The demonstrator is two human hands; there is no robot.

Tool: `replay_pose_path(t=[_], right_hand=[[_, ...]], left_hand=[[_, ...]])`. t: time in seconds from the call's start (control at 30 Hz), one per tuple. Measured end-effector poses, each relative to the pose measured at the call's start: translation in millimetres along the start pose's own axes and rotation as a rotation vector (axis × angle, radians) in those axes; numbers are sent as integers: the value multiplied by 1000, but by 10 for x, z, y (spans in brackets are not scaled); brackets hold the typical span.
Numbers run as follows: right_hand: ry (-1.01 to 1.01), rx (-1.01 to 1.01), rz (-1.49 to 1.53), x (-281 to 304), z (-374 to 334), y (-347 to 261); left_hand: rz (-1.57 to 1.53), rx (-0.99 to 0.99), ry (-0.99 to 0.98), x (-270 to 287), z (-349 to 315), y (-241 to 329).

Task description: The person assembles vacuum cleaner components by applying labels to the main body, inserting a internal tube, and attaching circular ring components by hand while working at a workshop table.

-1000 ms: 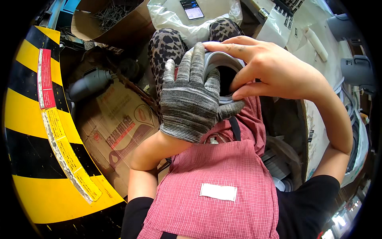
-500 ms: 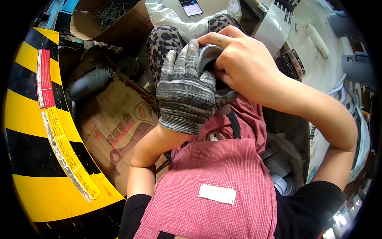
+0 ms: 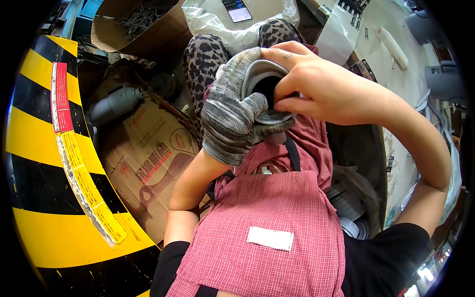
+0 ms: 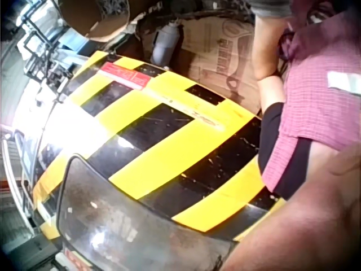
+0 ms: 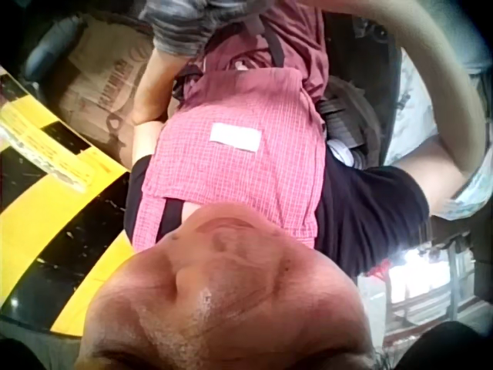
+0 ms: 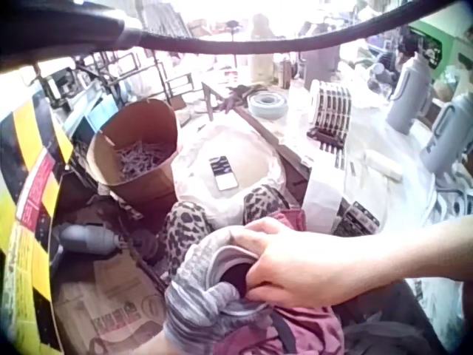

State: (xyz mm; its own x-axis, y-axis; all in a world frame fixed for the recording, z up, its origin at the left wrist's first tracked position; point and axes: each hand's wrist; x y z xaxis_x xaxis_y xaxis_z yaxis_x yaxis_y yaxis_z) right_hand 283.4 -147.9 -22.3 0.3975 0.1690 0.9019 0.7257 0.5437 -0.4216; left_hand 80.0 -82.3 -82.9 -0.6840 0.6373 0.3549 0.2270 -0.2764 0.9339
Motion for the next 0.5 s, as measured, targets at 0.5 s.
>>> replay_pose_path(t=[0.5], right_hand=[[650, -55, -432, -114, -13, -215]], left_hand=[[717, -499, 379, 51, -197, 23]])
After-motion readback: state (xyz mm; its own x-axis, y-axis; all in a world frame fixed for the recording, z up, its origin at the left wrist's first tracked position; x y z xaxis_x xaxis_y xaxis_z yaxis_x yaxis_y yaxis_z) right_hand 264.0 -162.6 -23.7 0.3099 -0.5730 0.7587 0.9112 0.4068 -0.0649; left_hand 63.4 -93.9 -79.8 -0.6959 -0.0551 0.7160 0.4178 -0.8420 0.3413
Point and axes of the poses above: each hand's wrist, its own z-axis towards the middle knuckle, its own x-axis out of the back of the hand, y = z × x, and after that the axes turned 7 degrees about x, right-handed
